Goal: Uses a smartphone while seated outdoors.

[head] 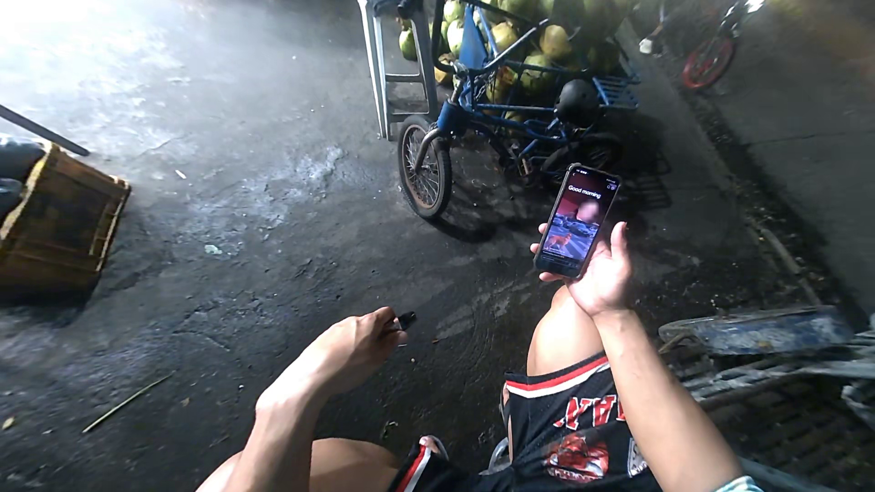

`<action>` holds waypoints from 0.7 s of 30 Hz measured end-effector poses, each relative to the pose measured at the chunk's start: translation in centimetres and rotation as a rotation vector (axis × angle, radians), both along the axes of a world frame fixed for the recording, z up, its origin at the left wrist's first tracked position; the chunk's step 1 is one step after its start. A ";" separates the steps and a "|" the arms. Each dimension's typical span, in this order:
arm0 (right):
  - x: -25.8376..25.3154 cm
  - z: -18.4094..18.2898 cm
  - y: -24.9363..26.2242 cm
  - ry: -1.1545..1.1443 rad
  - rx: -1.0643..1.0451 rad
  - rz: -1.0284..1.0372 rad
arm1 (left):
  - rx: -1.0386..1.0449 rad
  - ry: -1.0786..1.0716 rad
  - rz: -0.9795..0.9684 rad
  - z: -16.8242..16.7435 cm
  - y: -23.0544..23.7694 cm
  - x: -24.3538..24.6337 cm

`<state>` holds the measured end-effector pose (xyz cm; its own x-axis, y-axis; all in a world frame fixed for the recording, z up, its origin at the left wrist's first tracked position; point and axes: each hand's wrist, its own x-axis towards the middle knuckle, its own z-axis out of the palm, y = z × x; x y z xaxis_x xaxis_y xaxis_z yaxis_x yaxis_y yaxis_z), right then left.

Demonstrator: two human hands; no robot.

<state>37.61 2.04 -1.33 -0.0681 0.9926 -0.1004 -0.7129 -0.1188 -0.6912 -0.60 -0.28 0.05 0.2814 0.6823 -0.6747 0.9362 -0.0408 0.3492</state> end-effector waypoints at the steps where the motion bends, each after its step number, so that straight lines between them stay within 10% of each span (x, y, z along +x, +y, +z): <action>1: 0.0 0.0 0.0 -0.002 0.001 -0.001 | -0.002 -0.001 0.002 0.0 0.0 0.0; 21: 0.0 0.0 0.0 0.008 0.007 0.013 | 0.004 0.007 -0.008 -0.4 0.1 -0.1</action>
<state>37.59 2.04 -1.33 -0.0820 0.9923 -0.0928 -0.7170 -0.1234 -0.6861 -0.72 -0.22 -0.33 0.2827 0.6825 -0.6740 0.9381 -0.0500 0.3427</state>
